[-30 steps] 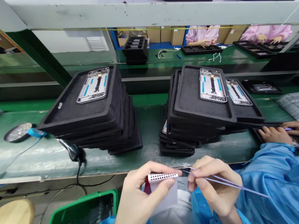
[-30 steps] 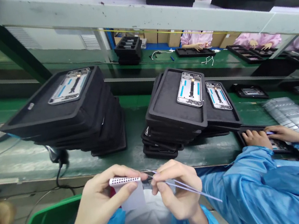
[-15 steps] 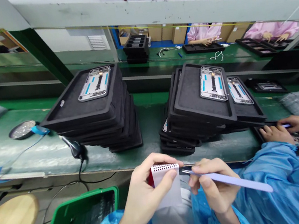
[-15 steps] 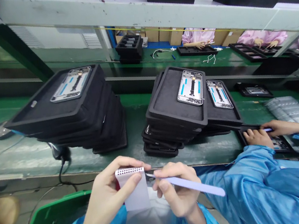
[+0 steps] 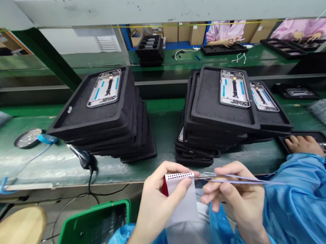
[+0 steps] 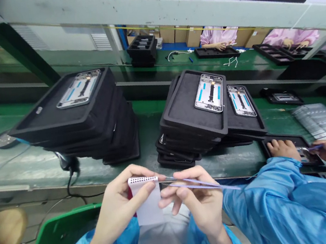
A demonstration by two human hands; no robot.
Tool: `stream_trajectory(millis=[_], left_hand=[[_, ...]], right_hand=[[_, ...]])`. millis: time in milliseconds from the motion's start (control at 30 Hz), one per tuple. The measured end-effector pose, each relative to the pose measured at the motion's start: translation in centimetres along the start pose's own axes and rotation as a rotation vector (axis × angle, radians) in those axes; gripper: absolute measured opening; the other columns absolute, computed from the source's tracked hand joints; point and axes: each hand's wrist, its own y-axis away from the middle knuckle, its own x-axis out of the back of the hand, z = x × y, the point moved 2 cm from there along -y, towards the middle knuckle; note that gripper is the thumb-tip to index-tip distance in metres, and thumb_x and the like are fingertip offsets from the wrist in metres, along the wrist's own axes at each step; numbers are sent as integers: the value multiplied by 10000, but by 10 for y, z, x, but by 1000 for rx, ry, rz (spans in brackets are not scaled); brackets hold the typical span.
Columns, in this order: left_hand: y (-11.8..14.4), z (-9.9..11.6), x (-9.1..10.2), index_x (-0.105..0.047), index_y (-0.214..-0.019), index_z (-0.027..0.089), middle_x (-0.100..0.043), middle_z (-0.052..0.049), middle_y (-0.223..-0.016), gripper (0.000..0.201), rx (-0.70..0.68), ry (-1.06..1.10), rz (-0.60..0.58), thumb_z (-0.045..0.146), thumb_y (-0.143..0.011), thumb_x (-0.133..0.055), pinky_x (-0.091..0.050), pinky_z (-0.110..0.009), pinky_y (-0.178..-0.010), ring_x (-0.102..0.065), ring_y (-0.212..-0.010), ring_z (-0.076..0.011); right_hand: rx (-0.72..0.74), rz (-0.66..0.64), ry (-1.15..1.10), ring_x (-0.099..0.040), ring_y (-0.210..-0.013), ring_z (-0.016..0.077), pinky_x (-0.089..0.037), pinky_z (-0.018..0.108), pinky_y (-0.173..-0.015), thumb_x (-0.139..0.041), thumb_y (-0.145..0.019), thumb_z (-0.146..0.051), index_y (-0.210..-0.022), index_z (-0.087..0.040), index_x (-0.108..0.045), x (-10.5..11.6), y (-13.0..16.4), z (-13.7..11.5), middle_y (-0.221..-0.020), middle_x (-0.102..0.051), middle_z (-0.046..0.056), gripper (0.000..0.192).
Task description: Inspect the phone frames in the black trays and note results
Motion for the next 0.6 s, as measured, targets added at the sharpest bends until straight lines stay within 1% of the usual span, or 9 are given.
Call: stream_trajectory(millis=[33,100,167,233,267,300,367,433,600], left_hand=[[0,0,1,-848,-978,247,-908,-7,-967,39,0,-5,-3,222,-951,-862,-645,-205,-781,-863,-875,-186],[1,1,3,-867,-965,246,-910,-8,-961,30,-8,-18,-8,226,-945,-873,-641,-196,-764,-863,-863,-184],[1,2,5,-877,-953,251,-906,3,-923,36,-15,-23,0,223,-931,-884,-629,-180,-731,-857,-826,-174],[1,3,6,-885,-932,258,-895,19,-871,42,-24,-31,10,218,-916,-888,-612,-164,-690,-843,-770,-158],[1,4,7,-889,-919,260,-888,24,-846,43,-30,-38,16,217,-910,-889,-605,-160,-671,-833,-740,-152],[1,4,7,-892,-906,260,-883,27,-829,44,-36,-48,24,216,-904,-889,-599,-157,-659,-825,-720,-148],[0,5,8,-896,-880,260,-878,28,-810,49,-46,-67,37,213,-893,-888,-591,-156,-642,-813,-695,-145],[0,6,8,-896,-860,260,-872,29,-790,56,-50,-76,50,210,-883,-887,-584,-155,-629,-804,-677,-142],[0,8,9,-893,-825,269,-851,43,-733,73,-59,-74,65,206,-862,-894,-554,-143,-585,-778,-625,-128]], right_hand=[[29,-25,33,-819,-562,166,-603,178,-455,-874,-1033,-390,-1142,-299,-843,0,-1,-3,-841,-886,20,145],[159,-106,146,-817,-604,153,-623,193,-488,-875,-1032,-343,-1130,-316,-876,2,-6,-10,-884,-872,17,102],[316,-182,304,-850,-767,181,-696,247,-626,-909,-995,-298,-1104,-310,-904,3,-12,-17,-971,-867,42,110],[415,-238,409,-860,-912,207,-730,297,-788,-903,-979,-200,-1172,-305,-897,3,-17,-22,-1032,-881,52,220],[439,-260,429,-860,-934,205,-729,301,-829,-882,-978,-137,-1231,-307,-880,3,-18,-23,-1038,-892,45,305],[451,-271,435,-860,-926,196,-725,290,-833,-861,-971,-77,-1285,-307,-858,2,-19,-23,-1031,-901,33,390],[480,-263,444,-861,-907,186,-717,268,-815,-835,-954,-12,-1319,-299,-837,0,-19,-24,-1033,-909,21,464],[510,-256,477,-864,-926,194,-721,271,-821,-839,-941,-9,-1267,-283,-854,-1,-19,-24,-1064,-905,35,426],[552,-311,513,-883,-962,199,-731,258,-864,-836,-930,-6,-1204,-253,-865,-3,-22,-29,-1113,-904,57,369]])
